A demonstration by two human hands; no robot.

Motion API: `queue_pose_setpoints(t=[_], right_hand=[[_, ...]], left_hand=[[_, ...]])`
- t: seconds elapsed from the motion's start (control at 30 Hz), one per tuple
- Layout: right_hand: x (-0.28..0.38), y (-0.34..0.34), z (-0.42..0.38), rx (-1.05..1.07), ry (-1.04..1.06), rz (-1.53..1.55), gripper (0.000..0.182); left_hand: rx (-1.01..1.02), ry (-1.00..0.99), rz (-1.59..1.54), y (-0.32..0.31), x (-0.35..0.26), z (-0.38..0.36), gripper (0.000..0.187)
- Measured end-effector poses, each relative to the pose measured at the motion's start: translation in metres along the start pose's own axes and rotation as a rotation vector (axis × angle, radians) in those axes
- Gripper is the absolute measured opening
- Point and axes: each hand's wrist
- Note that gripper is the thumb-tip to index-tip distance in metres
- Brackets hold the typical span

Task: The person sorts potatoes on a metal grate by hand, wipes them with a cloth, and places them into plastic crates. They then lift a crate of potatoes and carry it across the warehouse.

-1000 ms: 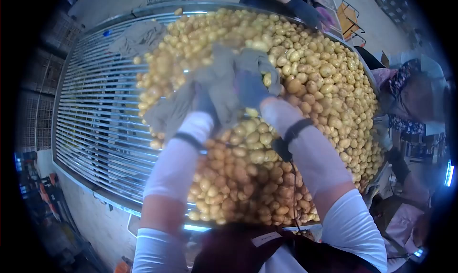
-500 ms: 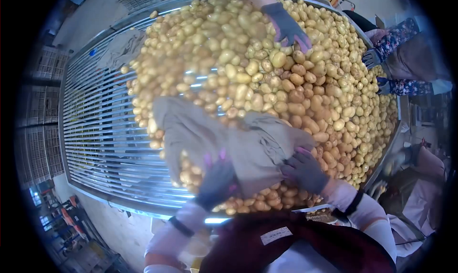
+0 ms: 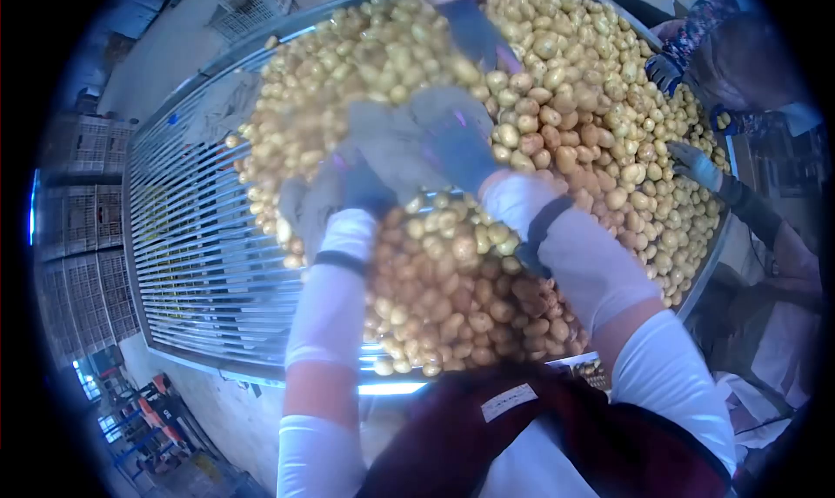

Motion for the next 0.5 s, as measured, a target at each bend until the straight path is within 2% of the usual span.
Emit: queue_pose_setpoints(t=[0.03,0.1,0.13,0.2,0.23,0.27,0.3,0.33,0.37,0.43,0.5], right_hand=[[0.001,0.023,0.012,0.184,-0.052,0.042,0.023],[0.023,0.072,0.003,0.588,-0.185,0.151,0.022],[0.015,0.068,-0.029,0.450,-0.218,0.677,0.018],[0.030,0.079,-0.094,0.219,-0.066,0.641,0.016],[0.029,0.151,-0.096,0.368,-0.110,0.793,0.015],[0.034,0.185,-0.121,0.469,0.029,0.564,0.008],[0.039,0.193,-0.160,0.524,-0.015,0.613,0.007],[0.043,0.218,-0.174,0.490,0.026,0.525,0.010],[0.044,0.242,-0.174,0.455,0.066,0.435,0.014],[0.045,0.252,-0.167,0.387,-0.011,0.502,0.019],[0.046,0.239,-0.168,0.453,-0.012,0.533,0.022]], left_hand=[[-0.022,0.002,-0.053,0.014,-0.008,0.000,0.081],[0.069,-0.141,-0.005,0.019,-0.025,-0.039,0.074],[0.082,-0.209,0.055,0.018,-0.028,-0.065,0.071],[0.105,-0.346,0.172,0.011,-0.030,-0.115,0.067],[0.056,-0.532,0.275,0.000,-0.025,-0.149,0.066],[0.008,-0.714,0.376,-0.010,-0.019,-0.179,0.067],[0.052,-0.654,0.241,-0.012,-0.024,-0.199,0.065],[0.096,-0.593,0.108,-0.005,-0.039,-0.219,0.062],[0.138,-0.531,-0.024,0.007,-0.058,-0.234,0.060],[0.217,-0.396,-0.289,0.019,-0.088,-0.241,0.056],[0.150,-0.384,-0.251,0.005,-0.096,-0.224,0.054]])
Point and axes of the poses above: each hand's wrist, its own z-axis towards the middle knuckle, its own y-axis out of the back of the hand, x = y × z, and after that the axes turned 1 degree about -y, right-handed
